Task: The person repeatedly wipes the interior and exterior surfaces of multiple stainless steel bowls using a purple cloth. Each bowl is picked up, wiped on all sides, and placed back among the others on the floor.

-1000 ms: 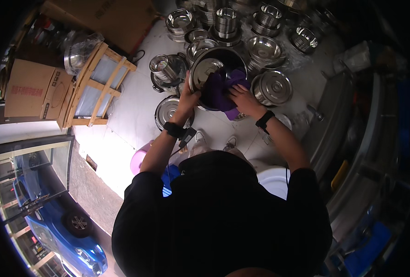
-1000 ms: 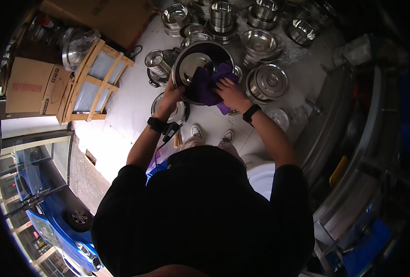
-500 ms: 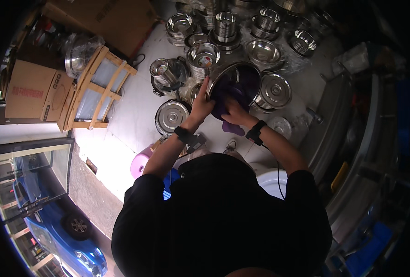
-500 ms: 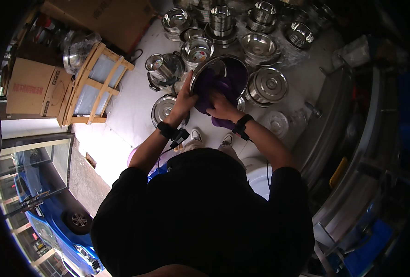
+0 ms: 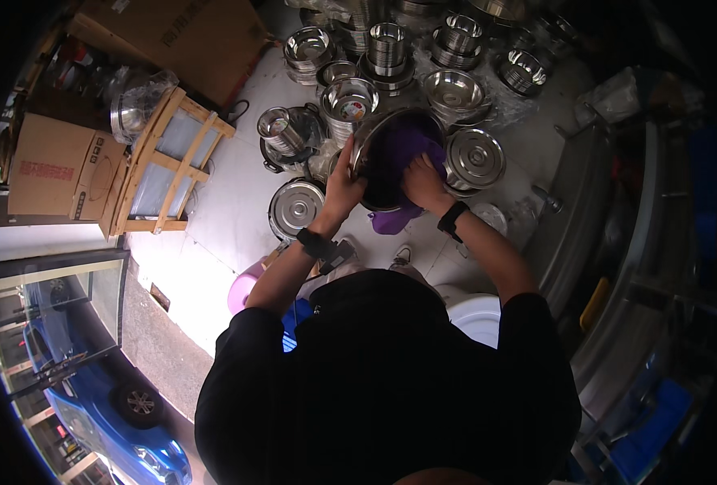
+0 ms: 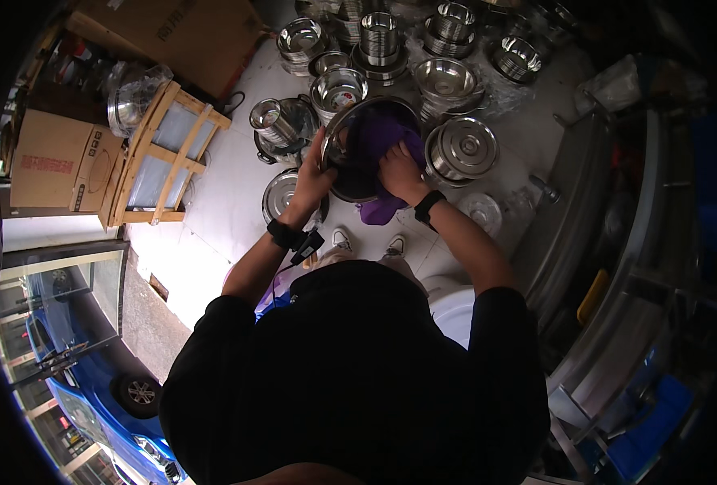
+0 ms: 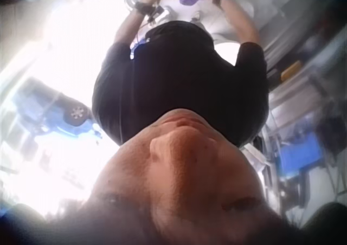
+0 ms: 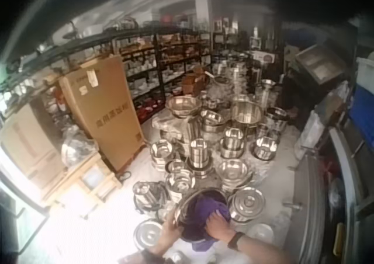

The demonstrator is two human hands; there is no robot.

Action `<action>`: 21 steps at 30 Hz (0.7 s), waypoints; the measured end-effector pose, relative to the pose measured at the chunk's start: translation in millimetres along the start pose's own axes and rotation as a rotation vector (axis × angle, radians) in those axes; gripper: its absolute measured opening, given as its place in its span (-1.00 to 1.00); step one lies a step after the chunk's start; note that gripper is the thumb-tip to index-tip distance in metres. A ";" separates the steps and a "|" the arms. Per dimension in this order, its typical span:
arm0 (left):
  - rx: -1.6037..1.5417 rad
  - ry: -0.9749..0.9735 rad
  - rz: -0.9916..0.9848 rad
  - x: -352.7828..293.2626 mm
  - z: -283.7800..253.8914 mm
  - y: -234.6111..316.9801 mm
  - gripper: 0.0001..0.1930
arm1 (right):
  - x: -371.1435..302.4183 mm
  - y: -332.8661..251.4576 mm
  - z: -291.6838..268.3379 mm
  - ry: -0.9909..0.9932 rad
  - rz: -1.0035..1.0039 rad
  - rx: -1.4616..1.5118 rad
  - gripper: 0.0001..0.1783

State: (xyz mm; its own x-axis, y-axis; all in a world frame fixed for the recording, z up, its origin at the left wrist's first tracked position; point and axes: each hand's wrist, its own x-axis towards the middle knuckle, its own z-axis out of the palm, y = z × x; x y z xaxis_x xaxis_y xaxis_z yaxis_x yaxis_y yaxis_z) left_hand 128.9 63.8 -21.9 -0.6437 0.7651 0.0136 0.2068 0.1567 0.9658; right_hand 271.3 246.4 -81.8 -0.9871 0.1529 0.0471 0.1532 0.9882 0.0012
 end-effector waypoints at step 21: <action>0.217 0.023 -0.231 33.7 -35.8 4.0 -0.11 | -20.0 -20.9 1.9 0.280 -0.244 -0.005 -0.82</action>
State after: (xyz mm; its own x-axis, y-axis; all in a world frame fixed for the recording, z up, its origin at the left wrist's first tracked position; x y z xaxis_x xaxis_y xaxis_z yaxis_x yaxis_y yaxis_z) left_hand 81.7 67.8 -8.3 -0.7078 0.6799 -0.1917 0.2040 0.4566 0.8660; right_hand 287.7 222.8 -84.7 -0.9437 -0.0959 0.3165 -0.0839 0.9951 0.0513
